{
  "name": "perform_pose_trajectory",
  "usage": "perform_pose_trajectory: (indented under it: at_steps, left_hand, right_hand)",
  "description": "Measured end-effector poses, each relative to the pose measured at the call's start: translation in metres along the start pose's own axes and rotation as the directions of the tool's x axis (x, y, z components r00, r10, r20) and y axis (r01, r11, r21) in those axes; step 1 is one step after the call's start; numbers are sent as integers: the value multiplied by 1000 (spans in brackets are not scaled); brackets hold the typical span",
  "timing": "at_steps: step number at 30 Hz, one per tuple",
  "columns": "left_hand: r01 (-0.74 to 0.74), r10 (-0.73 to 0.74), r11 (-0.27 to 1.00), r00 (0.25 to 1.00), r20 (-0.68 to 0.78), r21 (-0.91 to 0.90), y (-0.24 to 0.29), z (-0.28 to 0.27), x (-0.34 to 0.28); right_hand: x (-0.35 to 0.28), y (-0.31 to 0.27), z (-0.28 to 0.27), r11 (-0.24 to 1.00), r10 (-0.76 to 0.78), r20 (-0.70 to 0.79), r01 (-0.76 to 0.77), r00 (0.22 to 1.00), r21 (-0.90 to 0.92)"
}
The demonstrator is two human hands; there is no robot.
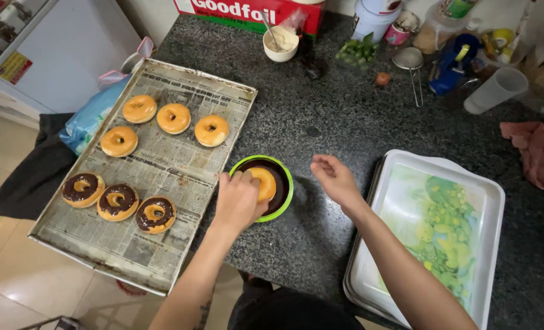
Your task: Dipping plain donuts into a bowl of chocolate glaze and placing them on a metal tray.
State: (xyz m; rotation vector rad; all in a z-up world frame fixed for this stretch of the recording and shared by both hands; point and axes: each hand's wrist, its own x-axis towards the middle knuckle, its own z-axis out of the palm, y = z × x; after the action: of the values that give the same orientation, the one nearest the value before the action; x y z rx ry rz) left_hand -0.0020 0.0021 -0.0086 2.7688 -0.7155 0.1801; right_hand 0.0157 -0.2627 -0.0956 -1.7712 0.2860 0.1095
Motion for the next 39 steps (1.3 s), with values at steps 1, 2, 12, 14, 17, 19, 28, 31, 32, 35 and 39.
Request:
perform_pose_trajectory:
  at_steps: [1, 2, 12, 14, 17, 19, 28, 31, 32, 35, 39]
  left_hand:
    - [-7, 7, 1000, 1000, -2, 0, 2, -7, 3]
    - [-12, 12, 1000, 999, -50, -4, 3, -14, 6]
    - [156, -172, 968, 983, -70, -198, -1, -6, 2]
    - [261, -301, 883, 953, -44, -390, -29, 28, -8]
    - [369, -498, 427, 858, 126, -826, -59, 56, -16]
    - [333, -520, 21, 809, 275, -943, -64, 51, -19]
    - [86, -280, -791, 830, 483, -606, -45, 3, -27]
    - [106, -248, -799, 838, 486, -591, -45, 1, -27]
    - [121, -242, -797, 834, 496, -592, -46, 2, -26]
    - [137, -244, -785, 828, 504, -604, -54, 3, -29]
    - [154, -255, -738, 838, 482, -657, -79, 10, -38]
  right_hand:
    - [3, 1, -1, 1000, -3, -6, 3, 1000, 1]
    - [5, 2, -2, 1000, 0, -3, 0, 1000, 21]
    - [-10, -17, -3, 997, 73, -7, -73, 997, 23]
    - [-13, -7, -3, 996, 82, -3, -82, 997, 46]
    - [-13, -7, 0, 993, 84, 2, -83, 997, 81]
    - [-13, -11, 3, 992, 86, 8, -87, 996, 88]
    - [-25, -50, 31, 988, 9, 172, -35, 985, 150]
    - [-41, -83, 42, 967, -19, 322, -65, 947, 248]
    - [-47, -95, 47, 947, -3, 394, -125, 919, 297]
    - [-51, -112, 61, 911, 7, 503, -213, 864, 353]
    - [-45, -118, 79, 896, -24, 544, -223, 839, 383]
